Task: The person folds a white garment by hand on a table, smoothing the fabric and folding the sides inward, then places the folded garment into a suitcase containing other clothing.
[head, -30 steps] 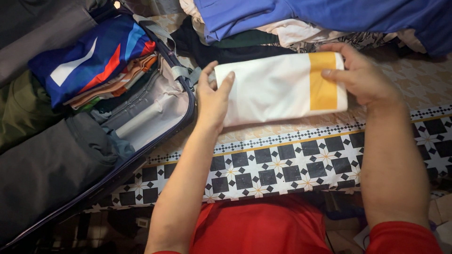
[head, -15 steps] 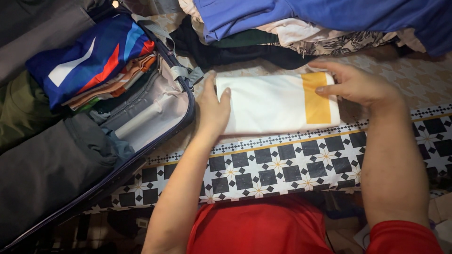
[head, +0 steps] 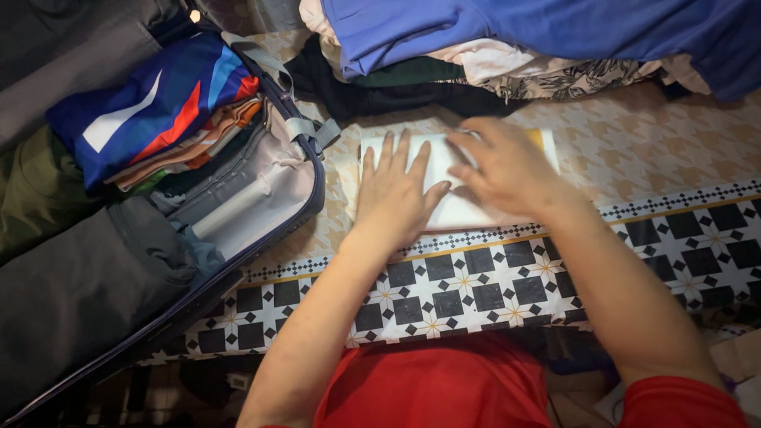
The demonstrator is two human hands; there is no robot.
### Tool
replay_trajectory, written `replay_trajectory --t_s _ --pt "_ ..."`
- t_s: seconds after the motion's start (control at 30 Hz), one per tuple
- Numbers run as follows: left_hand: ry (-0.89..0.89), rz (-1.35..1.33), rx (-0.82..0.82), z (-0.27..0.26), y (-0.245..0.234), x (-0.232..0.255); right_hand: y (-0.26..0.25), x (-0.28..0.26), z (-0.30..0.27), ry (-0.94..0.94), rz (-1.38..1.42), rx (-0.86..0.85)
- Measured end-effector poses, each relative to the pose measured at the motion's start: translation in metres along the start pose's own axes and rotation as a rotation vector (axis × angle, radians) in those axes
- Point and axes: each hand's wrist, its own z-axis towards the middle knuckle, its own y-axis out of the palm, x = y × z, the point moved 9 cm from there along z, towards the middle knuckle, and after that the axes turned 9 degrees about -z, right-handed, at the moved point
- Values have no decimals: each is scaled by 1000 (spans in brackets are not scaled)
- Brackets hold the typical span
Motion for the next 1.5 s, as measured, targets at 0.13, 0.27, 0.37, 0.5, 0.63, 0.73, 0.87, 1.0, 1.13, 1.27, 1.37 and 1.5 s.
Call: replay_trajectory --t_s 0.13,0.27,0.37,0.5,0.63,0.73,0.87,1.0,1.13,1.27,1.37,1.5 --pt "6 3 8 -5 -1 -9 18 -9 1 -48 -50 -159" --pt "-56 -28 -7 -9 0 -26 23 3 -2 4 -22 -246" --pt "-50 -54 26 -14 1 -33 29 12 -7 24 -22 -298" --pt "-20 -103 107 -25 -4 -44 41 35 -18 49 -128 -375" --pt "-15 -109 78 -28 3 -49 32 62 -38 102 -74 -323" --pt "-11 -148 164 -29 1 -49 22 68 -42 120 -120 -273" --pt "11 -234 232 -33 -6 -50 -7 48 -28 79 -181 -131" --pt "17 -316 236 -35 -10 -54 -11 -5 18 -97 -83 -138" --pt "3 -426 381 -38 -13 -52 17 -45 72 -166 98 -317" --pt "17 -478 411 -37 -13 -54 58 -47 105 -56 89 -614" --pt "13 -518 434 -39 -16 -57 59 -61 120 -123 295 -566" --pt "21 -661 433 -37 -28 -58 66 -54 112 -38 272 -821"
